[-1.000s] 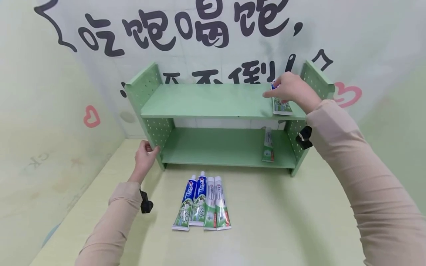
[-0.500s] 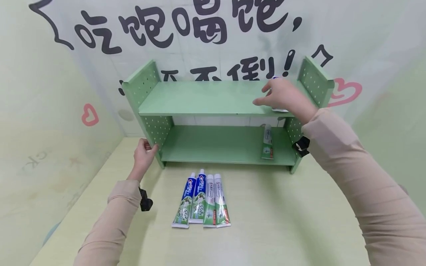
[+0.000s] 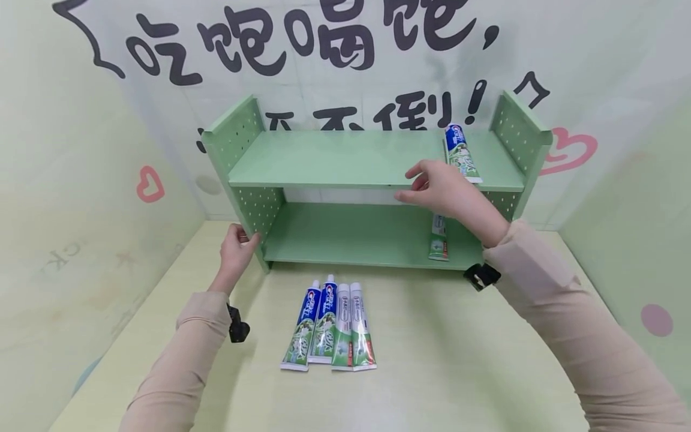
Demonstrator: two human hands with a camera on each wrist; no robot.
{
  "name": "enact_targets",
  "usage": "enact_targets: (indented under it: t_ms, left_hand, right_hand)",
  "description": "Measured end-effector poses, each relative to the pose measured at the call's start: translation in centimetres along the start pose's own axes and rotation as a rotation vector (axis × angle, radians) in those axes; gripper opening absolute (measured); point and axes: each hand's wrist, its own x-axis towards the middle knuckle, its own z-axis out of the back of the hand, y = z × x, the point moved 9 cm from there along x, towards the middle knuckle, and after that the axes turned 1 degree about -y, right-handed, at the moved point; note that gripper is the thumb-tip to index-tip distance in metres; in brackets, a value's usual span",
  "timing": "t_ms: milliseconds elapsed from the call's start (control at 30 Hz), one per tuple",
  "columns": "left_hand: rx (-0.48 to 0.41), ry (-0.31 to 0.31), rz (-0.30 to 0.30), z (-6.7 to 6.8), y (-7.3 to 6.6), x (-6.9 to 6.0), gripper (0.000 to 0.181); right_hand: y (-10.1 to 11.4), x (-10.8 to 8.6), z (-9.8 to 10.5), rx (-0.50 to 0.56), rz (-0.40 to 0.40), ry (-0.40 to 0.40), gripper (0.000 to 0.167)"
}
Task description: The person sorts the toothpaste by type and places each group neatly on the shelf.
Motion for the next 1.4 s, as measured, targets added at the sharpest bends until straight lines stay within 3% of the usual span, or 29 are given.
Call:
enact_targets:
  t_ms: [567,1400]
  left_hand:
    - [-0.005,0.006,-0.003,-0.1,-0.5,0.0,0.036]
    - [-0.011,0.004,0.007,-0.1,-0.1,-0.2,0.035]
  right_hand:
    - [-1.1,-1.4,-4.7,0.085,0.035,0.053,0.049]
    - [-4.3,-1.1,-12.2,0.248,-0.015,0.178,0.05]
